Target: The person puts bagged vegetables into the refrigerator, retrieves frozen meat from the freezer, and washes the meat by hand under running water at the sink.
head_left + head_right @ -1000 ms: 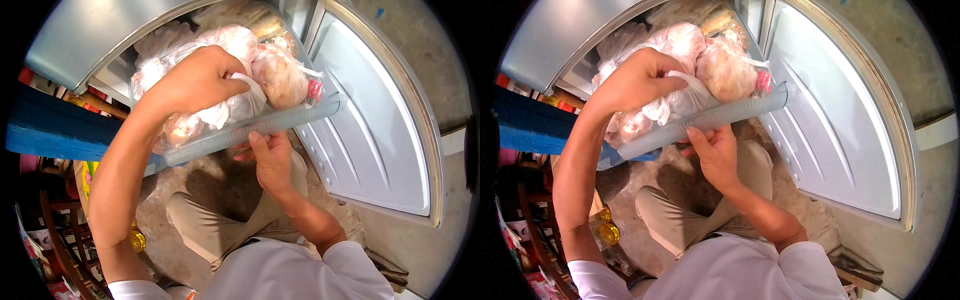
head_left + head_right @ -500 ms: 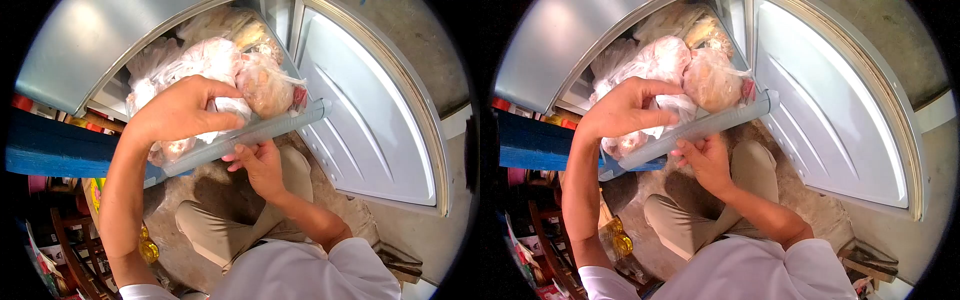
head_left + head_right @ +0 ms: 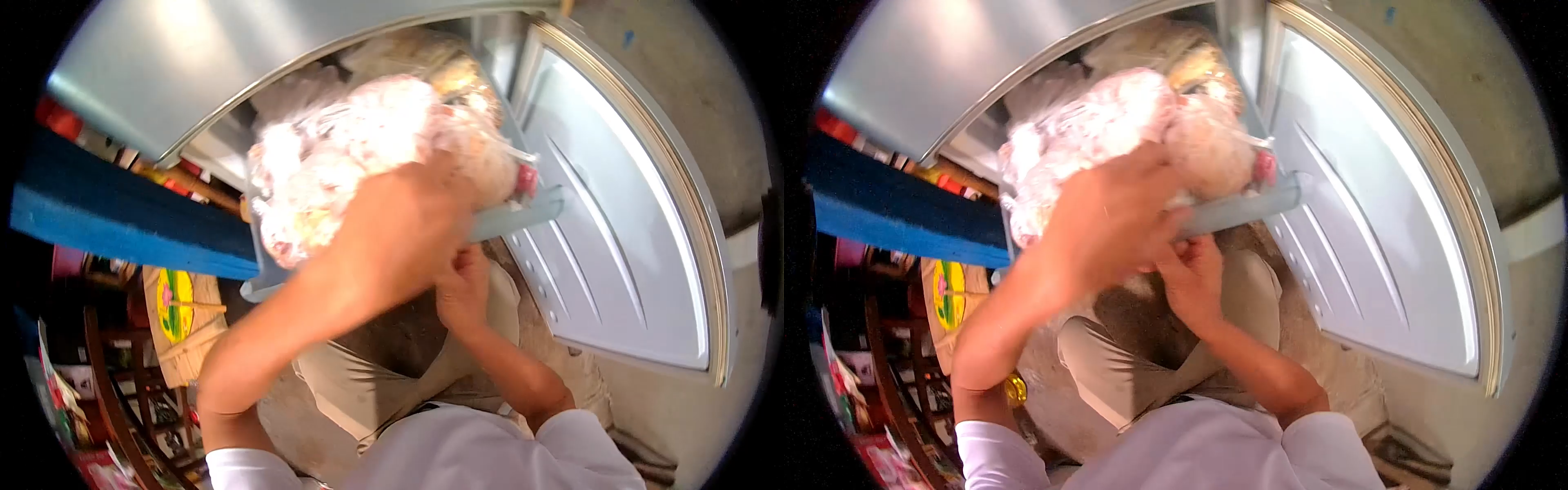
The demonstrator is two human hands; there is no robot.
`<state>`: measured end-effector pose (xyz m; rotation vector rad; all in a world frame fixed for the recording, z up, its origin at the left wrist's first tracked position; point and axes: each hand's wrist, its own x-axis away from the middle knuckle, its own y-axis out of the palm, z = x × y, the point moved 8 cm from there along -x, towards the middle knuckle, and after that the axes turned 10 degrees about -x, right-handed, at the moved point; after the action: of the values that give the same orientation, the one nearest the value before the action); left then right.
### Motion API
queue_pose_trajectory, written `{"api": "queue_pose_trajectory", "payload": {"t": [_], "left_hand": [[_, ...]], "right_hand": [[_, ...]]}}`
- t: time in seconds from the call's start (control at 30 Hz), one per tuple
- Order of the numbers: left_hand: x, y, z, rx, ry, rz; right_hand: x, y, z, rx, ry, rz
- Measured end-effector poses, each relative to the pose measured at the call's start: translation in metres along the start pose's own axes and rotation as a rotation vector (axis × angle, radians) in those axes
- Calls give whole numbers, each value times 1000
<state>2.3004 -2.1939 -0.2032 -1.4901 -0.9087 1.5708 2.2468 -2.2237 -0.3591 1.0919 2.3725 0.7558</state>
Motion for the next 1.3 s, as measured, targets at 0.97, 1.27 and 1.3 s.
{"api": "queue_pose_trajectory", "payload": {"t": [0.97, 1.27, 1.3], "left_hand": [[178, -25, -253, 0, -792, 468], [152, -24, -273, 61, -858, 756], [153, -24, -278, 56, -877, 795]], "right_hand": [[-207, 68, 39, -110, 51, -152], [-244, 78, 50, -82, 82, -202], [-242, 77, 49, -83, 78, -189]]}}
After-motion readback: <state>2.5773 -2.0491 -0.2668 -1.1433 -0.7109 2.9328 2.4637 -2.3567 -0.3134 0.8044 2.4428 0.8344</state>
